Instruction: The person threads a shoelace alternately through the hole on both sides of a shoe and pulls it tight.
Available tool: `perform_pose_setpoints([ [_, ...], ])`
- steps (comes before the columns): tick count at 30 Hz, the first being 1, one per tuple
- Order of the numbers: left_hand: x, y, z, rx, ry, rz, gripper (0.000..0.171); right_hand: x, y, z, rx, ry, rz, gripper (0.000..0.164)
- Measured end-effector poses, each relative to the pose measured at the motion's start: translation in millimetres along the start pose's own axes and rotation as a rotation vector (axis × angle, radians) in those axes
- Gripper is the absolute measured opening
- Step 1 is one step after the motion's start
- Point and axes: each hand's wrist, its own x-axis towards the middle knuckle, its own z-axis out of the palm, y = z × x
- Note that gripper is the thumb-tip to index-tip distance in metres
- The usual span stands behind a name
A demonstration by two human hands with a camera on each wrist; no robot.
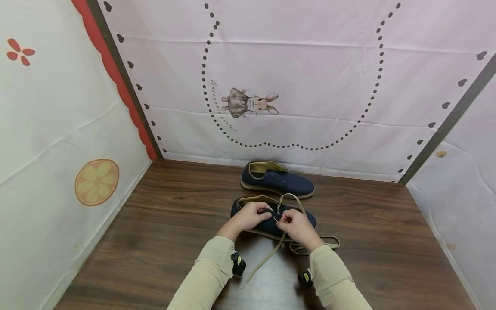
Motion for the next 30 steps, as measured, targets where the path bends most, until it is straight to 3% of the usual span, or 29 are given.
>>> perform_pose_setpoints([
  [9,-0.9,0.2,-1.1,-0.067,-0.002,0.006,0.016,0,-2,1,-0.003,0.001,0.024,0.020],
  [15,-1.1,0.0,-3.1,-0.123,-0.031,-0.004,0.018,2,-5,5,-0.034,0.054,0.023,0.019],
  [19,-0.6,1.1,-4.9,-0.122,-0.066,0.005,0.019,4,-3,11,-0.101,0.170,0.036,0.033],
  [23,-0.7,3.8,-7.5,-0.093,-0.095,-0.037,0.024,4,6,17,-0.117,0.297,0.036,0.047],
  [27,-0.4,4.7,-8.1,-0.106,-0.091,-0.088,0.030,2,14,18,0.015,0.378,-0.007,0.041],
  [30,0.8,0.7,-5.6,-0.141,-0.055,-0.079,0.029,1,21,15,0.076,0.486,-0.088,0.028],
])
